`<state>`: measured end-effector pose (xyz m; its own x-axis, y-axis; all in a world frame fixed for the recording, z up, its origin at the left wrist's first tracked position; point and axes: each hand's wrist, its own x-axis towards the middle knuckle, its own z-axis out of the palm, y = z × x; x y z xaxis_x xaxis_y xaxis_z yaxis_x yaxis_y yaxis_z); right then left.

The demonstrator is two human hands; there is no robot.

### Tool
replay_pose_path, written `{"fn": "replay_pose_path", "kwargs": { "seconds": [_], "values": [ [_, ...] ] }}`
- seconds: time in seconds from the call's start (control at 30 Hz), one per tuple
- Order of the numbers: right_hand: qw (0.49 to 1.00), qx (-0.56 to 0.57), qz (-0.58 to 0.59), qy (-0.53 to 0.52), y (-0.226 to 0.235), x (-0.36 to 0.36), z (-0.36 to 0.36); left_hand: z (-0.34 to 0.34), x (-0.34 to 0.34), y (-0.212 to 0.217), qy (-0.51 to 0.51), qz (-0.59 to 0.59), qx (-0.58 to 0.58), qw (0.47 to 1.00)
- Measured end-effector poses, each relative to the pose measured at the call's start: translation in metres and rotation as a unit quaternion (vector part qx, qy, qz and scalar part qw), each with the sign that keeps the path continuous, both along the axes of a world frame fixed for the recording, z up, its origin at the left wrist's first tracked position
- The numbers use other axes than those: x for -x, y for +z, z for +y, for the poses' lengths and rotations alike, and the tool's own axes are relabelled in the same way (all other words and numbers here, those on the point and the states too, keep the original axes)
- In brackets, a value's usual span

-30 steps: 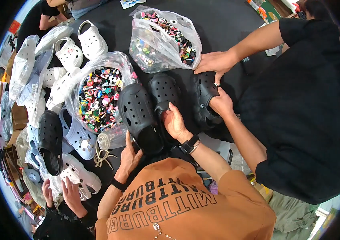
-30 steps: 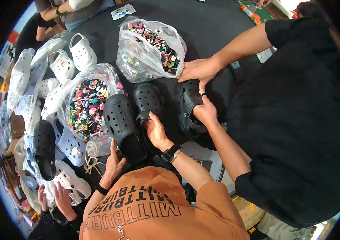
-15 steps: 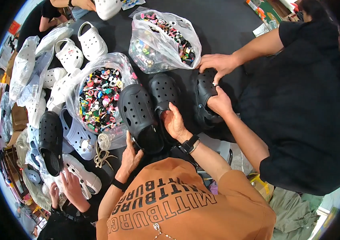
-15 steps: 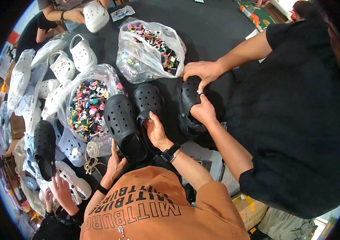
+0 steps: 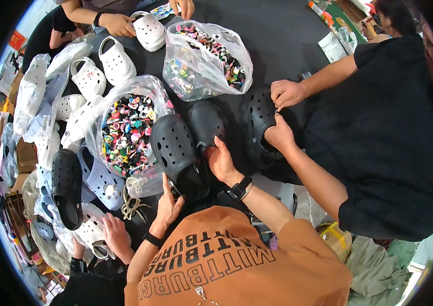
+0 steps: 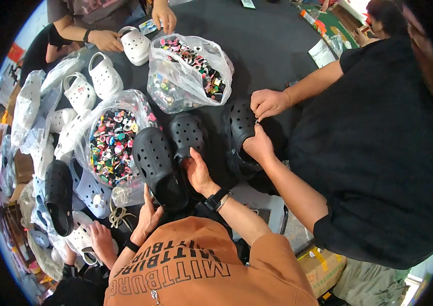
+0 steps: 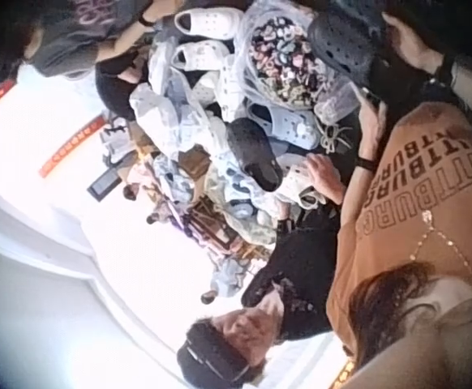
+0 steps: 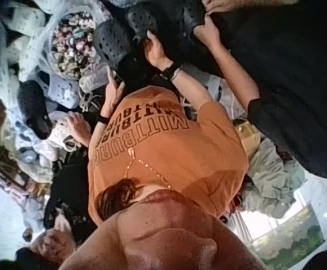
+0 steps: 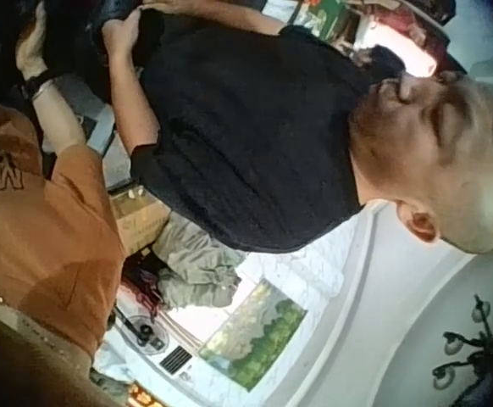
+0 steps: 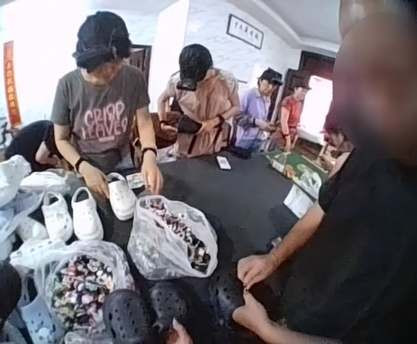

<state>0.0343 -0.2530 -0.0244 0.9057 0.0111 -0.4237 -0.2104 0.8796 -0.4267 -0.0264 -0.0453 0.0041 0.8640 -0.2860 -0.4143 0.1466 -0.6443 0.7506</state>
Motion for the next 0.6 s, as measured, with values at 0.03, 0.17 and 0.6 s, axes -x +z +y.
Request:
{"fn": "replay_pose_path", "kwargs": {
  "seconds": [0.03, 0.17, 0.6],
  "values": [
    [1.000, -0.015, -0.005, 0.018, 0.003, 0.000, 0.000, 0.002, -0.002, -0.002, -0.006, 0.009, 0.002, 1.000],
    [1.000, -0.011, 0.015, 0.011, -0.003, 0.006, 0.001, 0.008, -0.002, 0.009, -0.079, -0.012, -0.084, 0.993],
    [0.998, 0.001, -0.004, 0.062, -0.001, 0.003, -0.005, 0.009, -0.013, 0.017, 0.044, -0.033, -0.006, 0.998]
  ]
}}
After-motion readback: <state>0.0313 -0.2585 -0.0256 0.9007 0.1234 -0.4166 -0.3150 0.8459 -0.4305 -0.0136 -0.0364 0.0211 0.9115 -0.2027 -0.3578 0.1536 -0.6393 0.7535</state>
